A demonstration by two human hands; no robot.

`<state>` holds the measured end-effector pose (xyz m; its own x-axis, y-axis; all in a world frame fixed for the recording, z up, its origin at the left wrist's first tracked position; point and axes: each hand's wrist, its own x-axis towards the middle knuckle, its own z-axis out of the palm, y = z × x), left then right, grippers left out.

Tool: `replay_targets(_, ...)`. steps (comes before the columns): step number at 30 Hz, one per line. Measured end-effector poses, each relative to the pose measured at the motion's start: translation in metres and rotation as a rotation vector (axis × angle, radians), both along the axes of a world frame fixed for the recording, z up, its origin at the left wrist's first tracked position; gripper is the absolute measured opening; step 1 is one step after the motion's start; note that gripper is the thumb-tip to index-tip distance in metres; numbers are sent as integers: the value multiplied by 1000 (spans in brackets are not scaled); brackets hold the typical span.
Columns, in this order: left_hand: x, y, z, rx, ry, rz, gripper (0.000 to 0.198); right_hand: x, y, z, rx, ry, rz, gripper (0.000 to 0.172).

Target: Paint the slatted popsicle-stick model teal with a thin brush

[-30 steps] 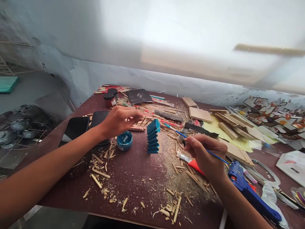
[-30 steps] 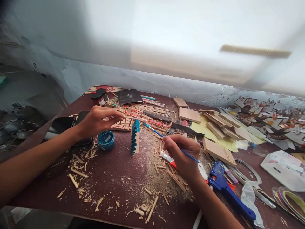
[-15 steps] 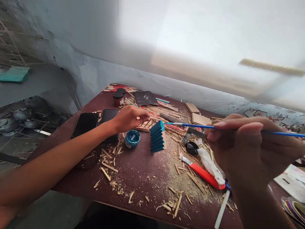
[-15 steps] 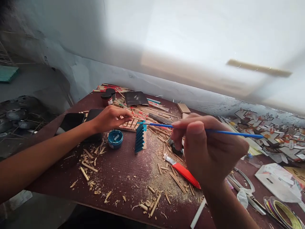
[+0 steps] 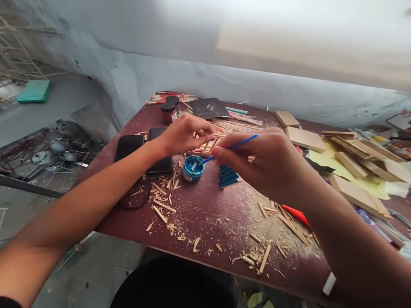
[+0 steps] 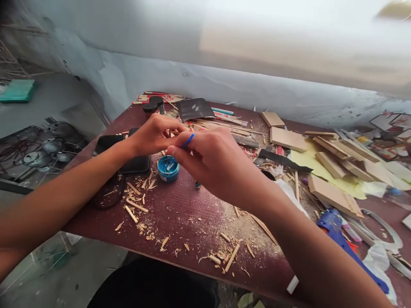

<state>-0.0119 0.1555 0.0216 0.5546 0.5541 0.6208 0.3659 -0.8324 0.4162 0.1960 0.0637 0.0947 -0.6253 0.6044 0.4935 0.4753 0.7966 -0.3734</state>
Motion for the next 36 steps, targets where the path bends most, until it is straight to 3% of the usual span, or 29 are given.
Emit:
replay_targets(9,1,-1,0,20,-33,-11,20,-13,5,-22,-67,-118,-2,40)
replay_targets(11,1,-1,0,26,-28,-10,20,-9,4,-15,-91,-98,3,38)
replay_targets(14,2,-1,-1,33,-24,0,19,4,-3,11,-141,44,-6,32)
replay_targets(17,3,1,-4,42,-35,9,21,24,-12,38,-124,325,-124,26)
replay_targets(19,3,1,-5,50,-38,1,21,39,-16,44,-83,548,-194,25)
replay_targets(22,3,2,-7,63,-40,-8,21,61,-13,30,-147,788,-162,20)
replay_targets(24,3,2,-8,69,-39,-7,22,74,-9,12,-278,884,-196,18)
replay_targets(26,3,2,-8,73,-35,-3,22,85,-5,-7,-303,974,-230,25)
replay_targets(30,3,-1,-7,77,-34,5,21,93,-3,-36,-289,983,-280,26)
replay_targets(36,4,-5,-4,67,-25,3,17,83,-9,-60,-183,957,-307,31)
